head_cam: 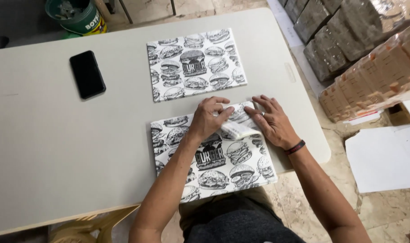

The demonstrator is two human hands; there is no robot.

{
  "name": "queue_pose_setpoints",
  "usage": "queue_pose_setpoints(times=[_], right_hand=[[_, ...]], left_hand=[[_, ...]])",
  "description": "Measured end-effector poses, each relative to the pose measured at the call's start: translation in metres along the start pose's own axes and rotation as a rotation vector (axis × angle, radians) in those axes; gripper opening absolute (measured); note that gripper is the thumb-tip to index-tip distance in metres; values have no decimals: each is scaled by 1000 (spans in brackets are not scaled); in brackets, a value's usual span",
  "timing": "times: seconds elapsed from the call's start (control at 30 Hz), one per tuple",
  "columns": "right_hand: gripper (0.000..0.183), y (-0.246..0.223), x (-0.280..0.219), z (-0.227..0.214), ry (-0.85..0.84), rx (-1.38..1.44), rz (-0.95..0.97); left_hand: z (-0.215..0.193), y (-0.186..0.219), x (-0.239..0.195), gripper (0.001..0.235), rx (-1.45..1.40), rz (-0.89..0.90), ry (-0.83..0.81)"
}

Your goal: Folding the corners of burger wrapping papers to prepare them for use.

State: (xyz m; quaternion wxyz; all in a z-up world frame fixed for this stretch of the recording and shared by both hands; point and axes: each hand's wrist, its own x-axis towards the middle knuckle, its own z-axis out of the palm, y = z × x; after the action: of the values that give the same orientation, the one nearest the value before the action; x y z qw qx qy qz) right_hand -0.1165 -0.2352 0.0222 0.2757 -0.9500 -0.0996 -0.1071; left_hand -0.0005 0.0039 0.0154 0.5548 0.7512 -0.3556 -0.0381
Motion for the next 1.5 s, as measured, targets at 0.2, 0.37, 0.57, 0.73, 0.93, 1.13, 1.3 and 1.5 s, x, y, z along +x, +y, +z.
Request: queue_pose_setpoints(times=[0.2,0.37,0.57,0.73,0.93,1.13,1.3,1.5], right_hand=[[45,-8,0,0,10,19,-36],[49,2,-2,4,72,110,2],[43,11,-7,11,94,176,45],[47,6,-4,5,60,160,56],[49,-4,2,-3,38,99,35],[48,-13,-5,0,-28,53,-4],[51,0,-4,-2,45,195,43],[51,1,1,-1,-2,174,57]], left_hand=[[10,-23,-1,39,43,26,20],[15,-32,-5,43,66,73,42],[22,-46,-8,44,63,108,88],[2,6,-6,29,-65,15,78],[4,-10,2,39,-54,69,10],[13,-31,-8,37,43,68,26],[15,-35,-7,38,80,90,61],[12,-30,-6,50,-40,-89,-2]])
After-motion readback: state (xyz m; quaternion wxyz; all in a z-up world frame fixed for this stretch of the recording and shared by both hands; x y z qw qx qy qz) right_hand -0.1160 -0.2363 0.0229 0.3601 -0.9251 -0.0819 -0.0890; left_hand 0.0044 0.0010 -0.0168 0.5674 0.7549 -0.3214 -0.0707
